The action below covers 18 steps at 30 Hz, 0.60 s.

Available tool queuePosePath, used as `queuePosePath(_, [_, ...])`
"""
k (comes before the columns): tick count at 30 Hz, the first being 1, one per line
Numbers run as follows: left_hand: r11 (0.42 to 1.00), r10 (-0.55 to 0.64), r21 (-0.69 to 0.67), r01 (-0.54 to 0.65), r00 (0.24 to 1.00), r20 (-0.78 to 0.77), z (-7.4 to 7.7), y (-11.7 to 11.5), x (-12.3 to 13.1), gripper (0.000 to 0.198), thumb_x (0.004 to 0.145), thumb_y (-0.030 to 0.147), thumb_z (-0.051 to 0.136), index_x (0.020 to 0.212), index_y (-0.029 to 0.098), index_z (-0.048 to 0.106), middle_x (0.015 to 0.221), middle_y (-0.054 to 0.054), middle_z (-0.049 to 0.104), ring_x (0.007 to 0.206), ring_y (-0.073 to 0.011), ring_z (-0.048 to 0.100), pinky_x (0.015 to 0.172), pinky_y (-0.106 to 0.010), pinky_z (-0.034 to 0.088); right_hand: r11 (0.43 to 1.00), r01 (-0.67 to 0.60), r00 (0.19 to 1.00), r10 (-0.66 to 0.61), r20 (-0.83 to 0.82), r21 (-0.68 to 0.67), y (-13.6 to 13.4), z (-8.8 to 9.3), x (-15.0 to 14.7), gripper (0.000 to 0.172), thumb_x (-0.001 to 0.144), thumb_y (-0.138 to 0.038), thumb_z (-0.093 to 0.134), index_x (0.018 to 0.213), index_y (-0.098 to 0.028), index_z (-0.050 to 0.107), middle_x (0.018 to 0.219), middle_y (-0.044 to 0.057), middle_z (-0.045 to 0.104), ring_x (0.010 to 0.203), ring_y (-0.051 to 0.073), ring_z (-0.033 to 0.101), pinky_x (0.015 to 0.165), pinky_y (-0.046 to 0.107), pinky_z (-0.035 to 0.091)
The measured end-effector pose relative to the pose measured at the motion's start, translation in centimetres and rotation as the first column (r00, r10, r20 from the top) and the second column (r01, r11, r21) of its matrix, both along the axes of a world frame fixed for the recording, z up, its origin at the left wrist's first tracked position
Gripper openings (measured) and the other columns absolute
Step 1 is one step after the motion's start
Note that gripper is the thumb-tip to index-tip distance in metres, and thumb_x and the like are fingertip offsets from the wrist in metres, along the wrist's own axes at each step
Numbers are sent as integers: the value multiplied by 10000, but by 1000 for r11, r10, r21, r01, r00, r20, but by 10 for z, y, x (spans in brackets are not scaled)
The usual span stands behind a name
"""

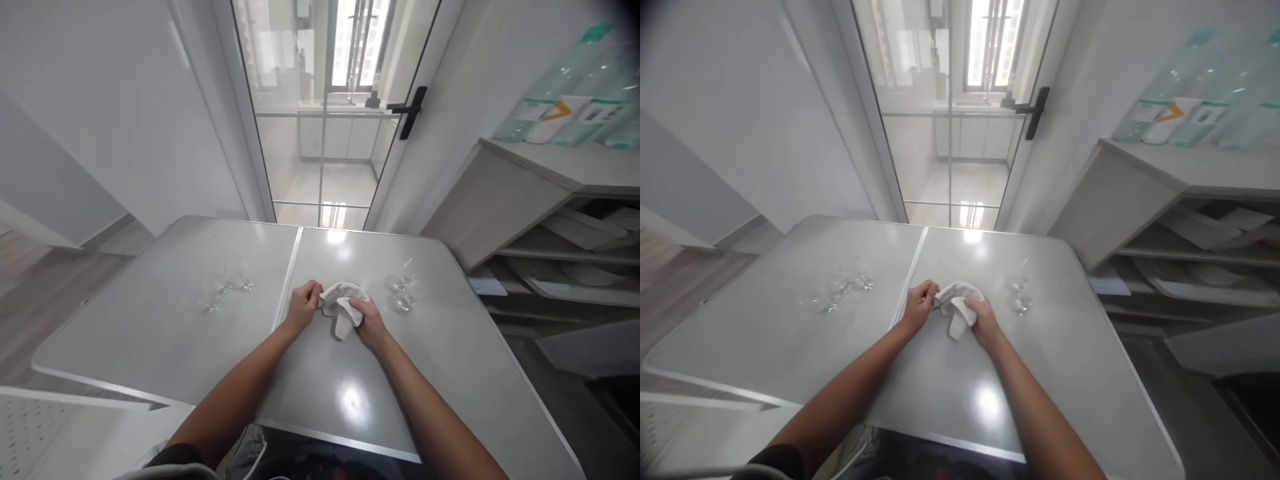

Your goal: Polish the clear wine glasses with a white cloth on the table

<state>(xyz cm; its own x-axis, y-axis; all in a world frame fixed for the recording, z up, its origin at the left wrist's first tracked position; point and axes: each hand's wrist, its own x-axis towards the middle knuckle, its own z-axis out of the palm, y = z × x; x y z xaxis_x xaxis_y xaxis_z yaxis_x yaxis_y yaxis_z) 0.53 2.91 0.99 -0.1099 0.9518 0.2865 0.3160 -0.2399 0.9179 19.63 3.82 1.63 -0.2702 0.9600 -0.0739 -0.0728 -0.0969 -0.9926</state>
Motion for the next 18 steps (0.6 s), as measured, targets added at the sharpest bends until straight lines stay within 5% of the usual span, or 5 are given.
queuePosePath(5, [996, 89, 26, -87, 993, -81, 18, 0, -2, 325, 997, 421, 497, 788, 203, 618, 593, 39, 482, 551, -127, 422, 592, -276, 315, 999, -36, 997, 34, -67, -38, 5, -5, 11, 400, 809, -289, 495, 1198, -203, 530, 974, 68, 690, 857, 247, 666, 757, 336, 522])
queuePosePath(8, [983, 178, 71, -169, 971, -157, 32, -7, -9, 246, 994, 370, 515, 838, 206, 611, 676, 26, 555, 615, -129, 483, 642, -263, 363, 989, -71, 955, 29, -294, -132, 8, -10, 13, 215, 805, -312, 639, 997, -228, 591, 799, 4, 657, 724, 204, 636, 660, 288, 506])
queuePosePath(11, [945, 319, 144, -292, 919, -230, 34, -32, -29, 195, 992, 333, 529, 866, 202, 600, 774, 4, 606, 701, -138, 536, 709, -262, 408, 962, -100, 862, -43, -505, -252, 11, -17, 11, 233, 773, -317, 773, 958, -226, 664, 822, -1, 705, 735, 191, 656, 666, 280, 529])
queuePosePath(15, [800, 596, 274, -533, 757, -267, 15, -80, -76, 159, 991, 310, 529, 906, 194, 596, 801, -9, 573, 721, -155, 524, 736, -286, 431, 935, -105, 822, -109, -559, -338, 13, -23, 6, 313, 819, -394, 771, 1065, -203, 736, 976, 62, 774, 926, 262, 710, 823, 367, 581])
queuePosePath(18, [606, 795, 355, -712, 557, -241, 3, -105, -115, 207, 938, 366, 621, 1029, 183, 589, 940, -45, 548, 849, -192, 530, 836, -342, 459, 931, -129, 814, -98, -572, -342, 14, -24, 4, 337, 825, -405, 766, 1086, -192, 753, 1033, 75, 783, 1010, 282, 712, 898, 398, 578])
